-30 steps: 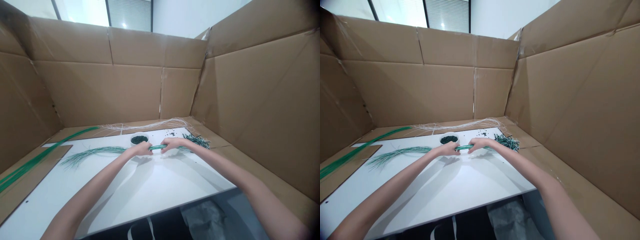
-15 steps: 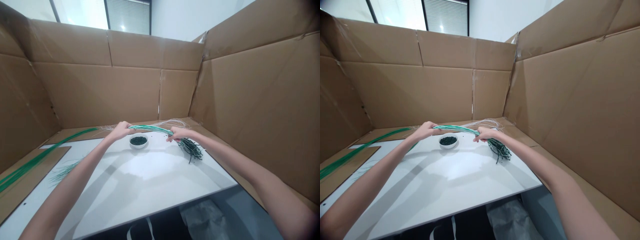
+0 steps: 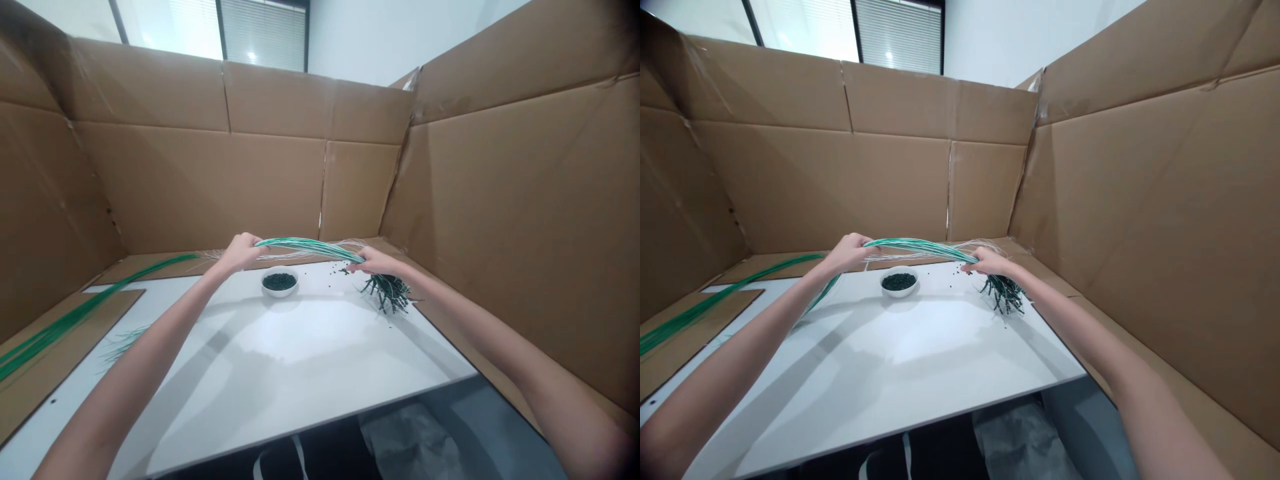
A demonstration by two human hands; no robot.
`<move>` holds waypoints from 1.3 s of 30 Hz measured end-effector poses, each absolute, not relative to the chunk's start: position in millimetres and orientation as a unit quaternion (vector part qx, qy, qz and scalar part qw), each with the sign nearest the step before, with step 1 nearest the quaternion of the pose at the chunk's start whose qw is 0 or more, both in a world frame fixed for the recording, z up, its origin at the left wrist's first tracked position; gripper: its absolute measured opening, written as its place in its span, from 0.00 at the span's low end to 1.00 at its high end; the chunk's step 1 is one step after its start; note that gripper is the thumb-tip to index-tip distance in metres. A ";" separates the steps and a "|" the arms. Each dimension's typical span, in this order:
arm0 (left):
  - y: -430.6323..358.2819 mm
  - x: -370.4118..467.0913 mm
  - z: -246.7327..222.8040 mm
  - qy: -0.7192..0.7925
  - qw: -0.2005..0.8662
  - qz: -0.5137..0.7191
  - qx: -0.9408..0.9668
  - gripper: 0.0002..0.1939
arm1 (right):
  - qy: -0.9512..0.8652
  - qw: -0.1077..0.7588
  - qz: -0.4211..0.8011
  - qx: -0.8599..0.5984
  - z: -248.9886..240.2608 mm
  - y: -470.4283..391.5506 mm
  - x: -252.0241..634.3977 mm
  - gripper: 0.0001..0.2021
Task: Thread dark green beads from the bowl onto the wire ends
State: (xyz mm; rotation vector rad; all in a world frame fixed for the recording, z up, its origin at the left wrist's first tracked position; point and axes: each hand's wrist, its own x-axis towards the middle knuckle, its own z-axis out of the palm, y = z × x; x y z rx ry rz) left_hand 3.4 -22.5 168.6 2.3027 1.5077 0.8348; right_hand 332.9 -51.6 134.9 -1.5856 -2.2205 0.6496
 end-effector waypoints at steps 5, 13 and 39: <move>-20.8 -1.7 173.3 0.522 0.077 0.265 0.807 0.11 | -0.781 0.191 0.215 -0.555 159.2 -50.2 339.0 0.17; -17.2 -1.9 180.3 0.548 0.072 0.228 0.802 0.14 | -0.798 0.221 0.133 -0.545 189.8 -48.5 354.3 0.15; 17.8 -82.0 177.4 0.636 0.096 0.229 0.731 0.19 | -0.663 0.368 0.252 -0.601 187.5 -46.9 413.2 0.19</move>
